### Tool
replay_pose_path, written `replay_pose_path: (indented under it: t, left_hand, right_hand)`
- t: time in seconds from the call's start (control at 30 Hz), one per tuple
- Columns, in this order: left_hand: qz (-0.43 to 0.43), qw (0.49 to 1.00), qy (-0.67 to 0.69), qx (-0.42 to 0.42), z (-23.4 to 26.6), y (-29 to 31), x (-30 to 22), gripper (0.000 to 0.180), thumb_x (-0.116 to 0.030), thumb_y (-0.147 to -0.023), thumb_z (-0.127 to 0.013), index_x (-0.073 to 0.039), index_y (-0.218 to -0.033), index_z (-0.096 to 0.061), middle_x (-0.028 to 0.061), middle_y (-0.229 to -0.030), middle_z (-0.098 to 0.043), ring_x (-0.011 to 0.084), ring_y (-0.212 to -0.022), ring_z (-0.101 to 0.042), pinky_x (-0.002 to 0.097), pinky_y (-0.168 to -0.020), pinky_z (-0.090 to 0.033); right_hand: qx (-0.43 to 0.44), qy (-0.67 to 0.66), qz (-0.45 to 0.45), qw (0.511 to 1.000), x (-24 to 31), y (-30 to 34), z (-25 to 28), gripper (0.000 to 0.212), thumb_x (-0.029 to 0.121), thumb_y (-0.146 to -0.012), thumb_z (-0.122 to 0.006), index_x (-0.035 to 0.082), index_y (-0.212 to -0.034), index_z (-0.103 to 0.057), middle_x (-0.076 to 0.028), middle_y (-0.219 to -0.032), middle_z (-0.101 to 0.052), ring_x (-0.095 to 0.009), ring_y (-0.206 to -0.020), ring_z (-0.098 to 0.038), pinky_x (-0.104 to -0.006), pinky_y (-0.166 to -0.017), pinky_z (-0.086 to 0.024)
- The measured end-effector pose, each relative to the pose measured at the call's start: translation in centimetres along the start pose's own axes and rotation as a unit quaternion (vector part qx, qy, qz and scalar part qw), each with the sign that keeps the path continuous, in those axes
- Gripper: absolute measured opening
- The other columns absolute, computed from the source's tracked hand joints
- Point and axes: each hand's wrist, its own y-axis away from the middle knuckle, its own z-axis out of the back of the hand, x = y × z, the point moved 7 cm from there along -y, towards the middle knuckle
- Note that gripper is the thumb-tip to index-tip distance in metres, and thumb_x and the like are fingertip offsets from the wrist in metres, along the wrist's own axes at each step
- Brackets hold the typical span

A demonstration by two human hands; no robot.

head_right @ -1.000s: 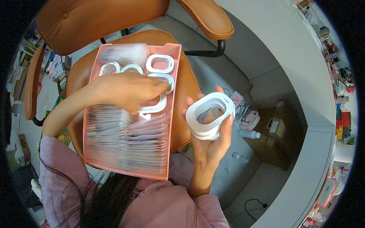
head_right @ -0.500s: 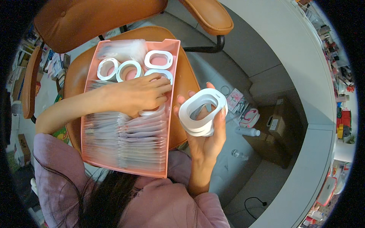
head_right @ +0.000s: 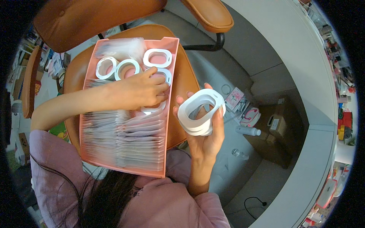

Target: The person organizes white plastic rings into a pink tray, then wipes a purple basket with a tissue. They open a drawer, retrieve small packaged items, and place them into the basket.

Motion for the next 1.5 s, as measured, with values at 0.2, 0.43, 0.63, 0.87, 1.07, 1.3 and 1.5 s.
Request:
replay_pose_path:
  t: [0.2, 0.43, 0.63, 0.87, 1.07, 1.3, 1.5]
  left_hand:
    - [-0.032, 0.994, 0.039, 0.1, 0.3, -0.4, -0.2, 0.024, -0.012, -0.073, -0.059, -0.003, -0.093, -0.067, 0.0019, -0.099, -0.062, 0.0161, -0.096, -0.052, 0.0324, -0.085, -0.036]
    - [-0.003, 0.998, 0.038, 0.049, 0.1, -0.3, 0.3, 0.021, -0.012, -0.071, -0.06, -0.003, -0.088, -0.067, 0.002, -0.093, -0.062, 0.0153, -0.093, -0.052, 0.0304, -0.082, -0.036]
    - [-0.041, 0.989, 0.064, 0.125, -0.1, -1.0, -0.1, 0.025, -0.025, -0.06, -0.069, -0.007, -0.077, -0.068, 0.0018, -0.083, -0.062, 0.0167, -0.089, -0.053, 0.03, -0.081, -0.034]
    - [-0.055, 0.959, -0.012, 0.278, -0.6, -0.9, -1.6, 0.022, -0.029, -0.062, -0.067, -0.008, -0.069, -0.068, 0.0023, -0.076, -0.063, 0.0175, -0.086, -0.053, 0.0286, -0.082, -0.031]
    - [-0.006, 0.974, -0.02, 0.224, -1.0, -0.1, -0.8, 0.012, -0.02, -0.068, -0.061, -0.009, -0.067, -0.067, 0.0031, -0.074, -0.062, 0.017, -0.085, -0.054, 0.0275, -0.081, -0.033]
    - [-0.057, 0.974, 0.066, 0.211, 0.1, -0.4, -1.7, 0.007, -0.014, -0.068, -0.059, -0.012, -0.064, -0.064, 0.0008, -0.07, -0.06, 0.0146, -0.079, -0.056, 0.0269, -0.077, -0.035]
    - [-0.063, 0.98, 0.001, 0.19, -0.5, -0.7, -0.9, 0.008, -0.015, -0.068, -0.06, -0.014, -0.06, -0.063, -0.0009, -0.065, -0.059, 0.0138, -0.072, -0.055, 0.0265, -0.072, -0.034]
  right_hand:
    - [0.0, -0.024, -0.016, 1.0, -0.4, -0.2, 0.4, 0.067, 0.043, -0.089, -0.052, 0.005, -0.139, -0.027, -0.023, -0.119, -0.05, -0.042, -0.107, -0.054, -0.0536, -0.087, -0.049]
    - [-0.012, -0.025, -0.023, 0.999, -0.7, -0.9, 1.0, 0.067, 0.043, -0.089, -0.052, 0.004, -0.139, -0.028, -0.024, -0.119, -0.049, -0.042, -0.107, -0.054, -0.0536, -0.087, -0.049]
    - [-0.043, -0.036, -0.043, 0.998, -1.2, -1.0, 1.3, 0.073, 0.045, -0.088, -0.054, 0.003, -0.14, -0.025, -0.024, -0.119, -0.05, -0.043, -0.107, -0.054, -0.0529, -0.086, -0.049]
    - [-0.067, -0.015, -0.04, 0.997, -1.2, -1.1, 1.6, 0.078, 0.047, -0.085, -0.057, 0.0, -0.14, -0.026, -0.026, -0.116, -0.05, -0.044, -0.104, -0.054, -0.0541, -0.081, -0.051]
    - [-0.074, 0.012, -0.056, 0.996, -1.5, -1.7, 1.4, 0.077, 0.055, -0.085, -0.054, 0.004, -0.138, -0.031, -0.02, -0.114, -0.046, -0.032, -0.1, -0.049, -0.0417, -0.075, -0.046]
    - [-0.06, -0.08, -0.043, 0.994, -1.2, -2.0, 2.0, 0.083, 0.051, -0.085, -0.056, 0.001, -0.142, -0.021, -0.026, -0.12, -0.048, -0.044, -0.104, -0.053, -0.0549, -0.078, -0.05]
    - [-0.063, -0.08, -0.049, 0.994, -1.1, -2.1, 2.3, 0.082, 0.05, -0.086, -0.055, 0.002, -0.142, -0.021, -0.026, -0.121, -0.047, -0.045, -0.104, -0.052, -0.0558, -0.079, -0.049]
